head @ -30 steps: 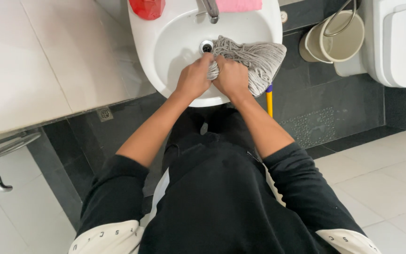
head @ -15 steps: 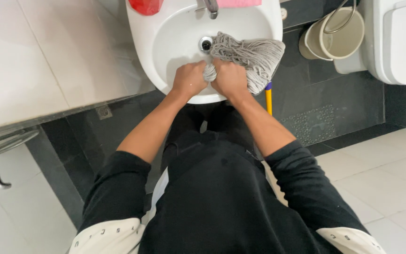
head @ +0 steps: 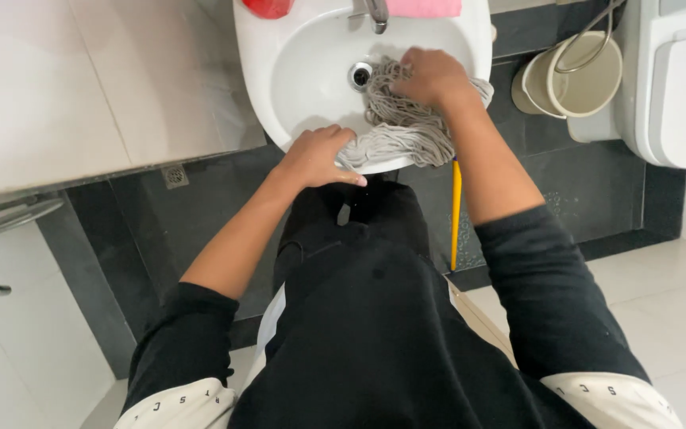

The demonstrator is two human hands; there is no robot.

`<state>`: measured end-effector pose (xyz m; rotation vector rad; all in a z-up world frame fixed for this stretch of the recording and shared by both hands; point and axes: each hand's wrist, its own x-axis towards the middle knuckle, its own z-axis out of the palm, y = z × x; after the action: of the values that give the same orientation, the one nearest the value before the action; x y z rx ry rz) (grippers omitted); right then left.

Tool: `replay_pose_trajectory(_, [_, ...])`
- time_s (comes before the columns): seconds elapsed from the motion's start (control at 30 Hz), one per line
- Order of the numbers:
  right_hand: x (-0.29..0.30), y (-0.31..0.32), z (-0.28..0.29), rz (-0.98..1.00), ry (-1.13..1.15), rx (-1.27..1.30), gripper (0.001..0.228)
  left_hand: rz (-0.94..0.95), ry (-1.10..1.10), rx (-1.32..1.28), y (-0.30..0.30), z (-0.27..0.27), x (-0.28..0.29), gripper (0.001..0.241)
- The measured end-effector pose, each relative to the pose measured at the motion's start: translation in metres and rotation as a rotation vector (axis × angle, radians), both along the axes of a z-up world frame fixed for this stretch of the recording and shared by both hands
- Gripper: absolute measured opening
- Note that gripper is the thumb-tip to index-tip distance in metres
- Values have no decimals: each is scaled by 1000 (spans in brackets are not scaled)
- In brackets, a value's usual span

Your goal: The person wrings out a grey mop head in a white sink, then uses the mop to clean the dark tiled floor of a bathroom. The person moves the mop back and forth across the floor area near the sink and toilet.

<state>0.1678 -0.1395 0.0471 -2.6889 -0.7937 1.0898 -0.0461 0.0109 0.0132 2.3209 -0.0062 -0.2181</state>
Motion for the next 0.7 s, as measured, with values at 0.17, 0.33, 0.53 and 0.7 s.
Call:
replay_pose_trajectory(0.17, [-24, 6, -85, 332, -304, -373, 48, 21, -128, 137, -21, -8, -26, 54])
replay_pose_trajectory(0.33, [-20, -15, -160, 417, -583, -413, 40, 35, -155, 342, -64, -37, -70, 50])
replay_pose_trajectory(0.53, [-27, -7, -113, 439, -615, -256, 50, 43, -88, 302, -99, -45, -76, 94])
replay_pose_trajectory(0.7, [-4, -18, -10, 80, -134, -45, 52, -204, 472, 109, -112, -103, -74, 81])
